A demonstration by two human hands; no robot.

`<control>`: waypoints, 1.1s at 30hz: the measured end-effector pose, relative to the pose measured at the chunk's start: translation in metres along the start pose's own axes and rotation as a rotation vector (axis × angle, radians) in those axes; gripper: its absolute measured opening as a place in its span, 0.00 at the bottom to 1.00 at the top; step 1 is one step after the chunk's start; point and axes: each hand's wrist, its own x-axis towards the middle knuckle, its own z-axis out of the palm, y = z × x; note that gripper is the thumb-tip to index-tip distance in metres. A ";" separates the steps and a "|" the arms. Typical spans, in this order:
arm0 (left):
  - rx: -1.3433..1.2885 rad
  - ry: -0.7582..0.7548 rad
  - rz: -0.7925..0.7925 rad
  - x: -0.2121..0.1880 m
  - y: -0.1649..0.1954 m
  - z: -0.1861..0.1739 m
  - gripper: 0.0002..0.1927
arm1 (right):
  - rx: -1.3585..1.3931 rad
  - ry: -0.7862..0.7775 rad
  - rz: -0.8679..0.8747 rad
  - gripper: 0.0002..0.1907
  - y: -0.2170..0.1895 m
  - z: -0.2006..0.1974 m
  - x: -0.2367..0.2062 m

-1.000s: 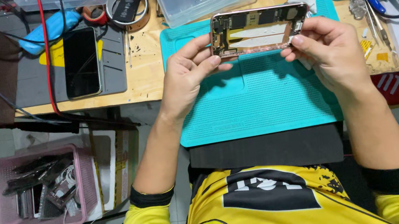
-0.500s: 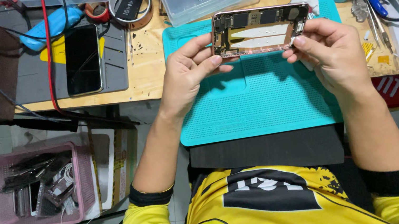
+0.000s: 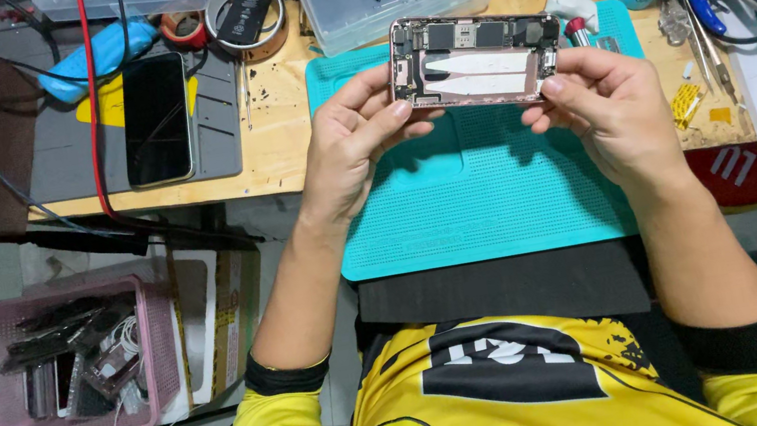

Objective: The person repairs a disassembled smartphone at a workbench. They unscrew components with a screwdriver, pry at the phone's internals, lift and reposition internal parts with tweezers, and hold the phone chassis up to work on its edge and interior.

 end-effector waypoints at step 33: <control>1.396 0.077 0.602 0.018 0.007 0.046 0.07 | -0.289 -0.035 -0.055 0.13 0.023 0.015 -0.007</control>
